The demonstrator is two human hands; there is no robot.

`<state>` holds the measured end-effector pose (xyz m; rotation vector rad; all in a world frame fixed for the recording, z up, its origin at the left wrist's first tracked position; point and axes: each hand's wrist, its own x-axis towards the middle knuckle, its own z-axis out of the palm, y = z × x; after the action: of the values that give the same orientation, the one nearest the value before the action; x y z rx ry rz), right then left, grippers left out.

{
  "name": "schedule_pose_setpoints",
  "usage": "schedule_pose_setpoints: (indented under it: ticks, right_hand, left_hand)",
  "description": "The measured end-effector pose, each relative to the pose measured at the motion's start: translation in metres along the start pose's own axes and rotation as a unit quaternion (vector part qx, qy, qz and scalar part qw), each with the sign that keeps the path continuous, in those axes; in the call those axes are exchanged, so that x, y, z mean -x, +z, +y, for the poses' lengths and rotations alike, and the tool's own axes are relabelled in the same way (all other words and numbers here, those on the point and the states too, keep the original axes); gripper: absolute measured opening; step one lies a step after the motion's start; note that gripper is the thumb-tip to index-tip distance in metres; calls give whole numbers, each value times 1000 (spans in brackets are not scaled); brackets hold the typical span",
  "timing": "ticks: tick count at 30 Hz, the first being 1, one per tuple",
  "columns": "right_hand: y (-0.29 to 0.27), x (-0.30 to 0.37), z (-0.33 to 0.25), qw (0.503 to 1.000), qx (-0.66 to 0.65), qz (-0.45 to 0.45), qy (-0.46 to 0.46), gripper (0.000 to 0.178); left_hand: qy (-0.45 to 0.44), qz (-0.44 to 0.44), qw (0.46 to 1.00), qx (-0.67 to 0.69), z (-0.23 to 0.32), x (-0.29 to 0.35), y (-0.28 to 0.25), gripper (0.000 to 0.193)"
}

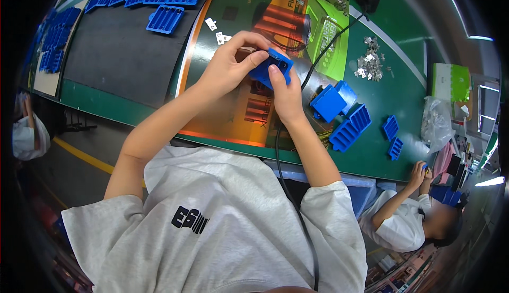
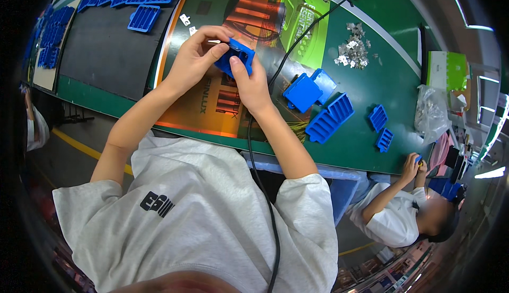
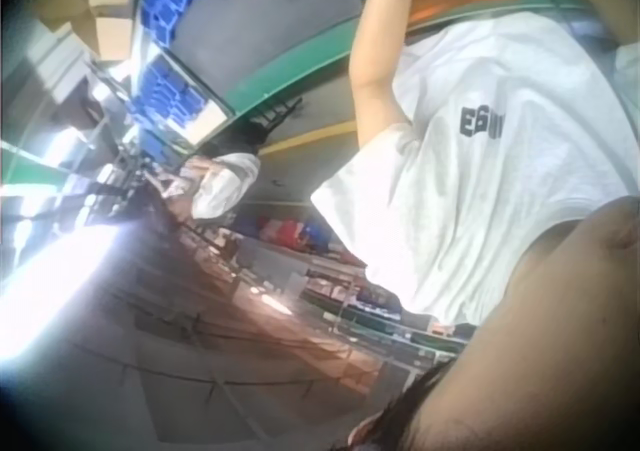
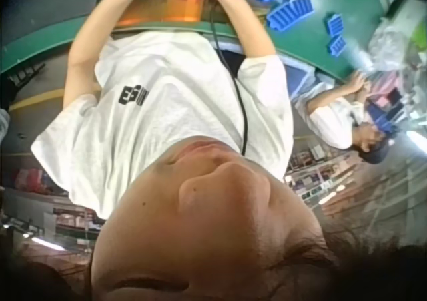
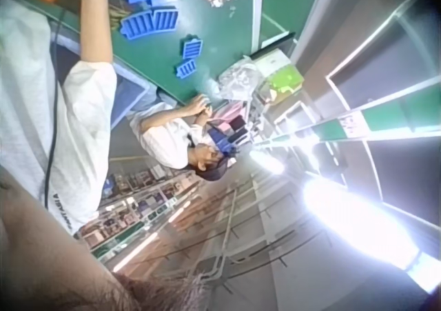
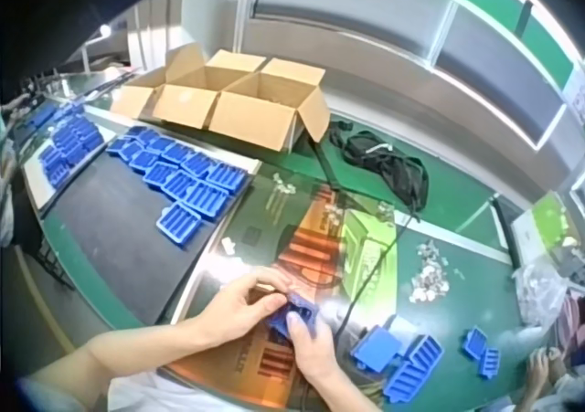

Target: Assembling small white electrical components into blue plastic sorting trays on a factory assembly line.

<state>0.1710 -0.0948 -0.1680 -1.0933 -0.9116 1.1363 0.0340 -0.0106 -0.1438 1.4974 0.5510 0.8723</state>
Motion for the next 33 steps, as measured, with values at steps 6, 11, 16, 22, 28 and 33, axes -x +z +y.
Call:
schedule_pose_setpoints:
  ticks: [6,11,16,22,28,33]
  right_hand:
    - [-5,1,-10,980,167,11,-113,44]
    - [-12,1,-13,939,250,15,-236,48]
    - [-12,1,-20,872,329,41,-360,37]
    - [-12,-2,-26,848,323,11,-420,32]
    - [-15,1,-23,847,324,32,-420,29]
    - [-6,4,-22,851,336,39,-401,28]
  left_hand:
    - [-21,-23,998,61,6,0,-4,32]
    - [45,-118,992,-29,7,-1,-11,37]
    - [125,-131,974,-139,15,2,-12,35]
    - [172,-116,959,-190,16,5,-9,37]
    - [167,-99,963,-186,18,5,0,34]
    - [185,-66,962,-188,15,11,-1,32]
